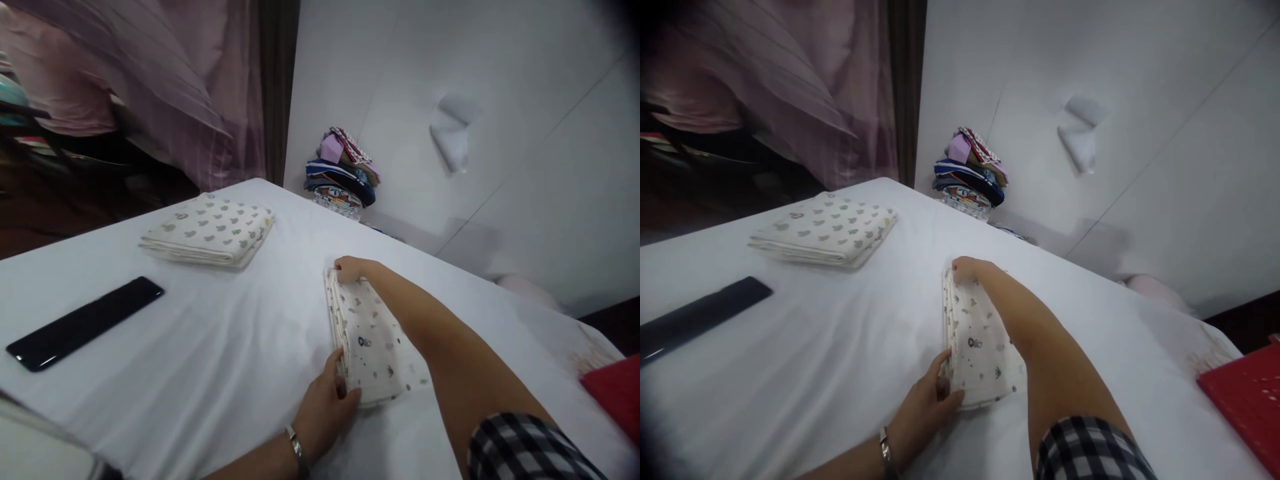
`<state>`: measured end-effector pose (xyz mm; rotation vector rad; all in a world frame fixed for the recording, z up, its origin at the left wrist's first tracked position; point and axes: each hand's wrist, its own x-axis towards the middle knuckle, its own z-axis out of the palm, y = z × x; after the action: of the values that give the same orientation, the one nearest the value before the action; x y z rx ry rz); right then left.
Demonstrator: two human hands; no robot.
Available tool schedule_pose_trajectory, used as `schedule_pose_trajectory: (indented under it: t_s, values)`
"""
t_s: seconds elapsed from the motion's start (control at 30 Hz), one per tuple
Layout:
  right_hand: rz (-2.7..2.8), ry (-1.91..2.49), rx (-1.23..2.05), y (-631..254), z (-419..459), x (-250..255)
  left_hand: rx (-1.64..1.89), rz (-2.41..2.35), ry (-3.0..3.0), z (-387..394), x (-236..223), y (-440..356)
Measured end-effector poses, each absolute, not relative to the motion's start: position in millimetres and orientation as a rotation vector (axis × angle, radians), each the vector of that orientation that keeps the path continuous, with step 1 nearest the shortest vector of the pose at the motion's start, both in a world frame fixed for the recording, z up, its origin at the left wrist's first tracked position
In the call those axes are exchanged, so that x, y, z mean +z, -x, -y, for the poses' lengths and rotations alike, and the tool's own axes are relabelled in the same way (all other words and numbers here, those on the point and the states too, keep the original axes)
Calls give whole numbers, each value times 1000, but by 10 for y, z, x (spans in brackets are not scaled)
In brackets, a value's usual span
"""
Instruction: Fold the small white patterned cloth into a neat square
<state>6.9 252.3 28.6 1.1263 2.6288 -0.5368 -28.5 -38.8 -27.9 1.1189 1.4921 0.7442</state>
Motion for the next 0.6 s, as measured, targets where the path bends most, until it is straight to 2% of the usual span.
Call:
schedule_pose_trajectory:
  t_s: [0.23, 0.6]
  values:
    - [-2701, -1210, -642, -53, -2511, 391, 847, -1501, -1049, 343, -186, 343]
    - [-2670, -1199, -602, -27, -2441, 240, 683, -1580, -1236, 339, -106, 373]
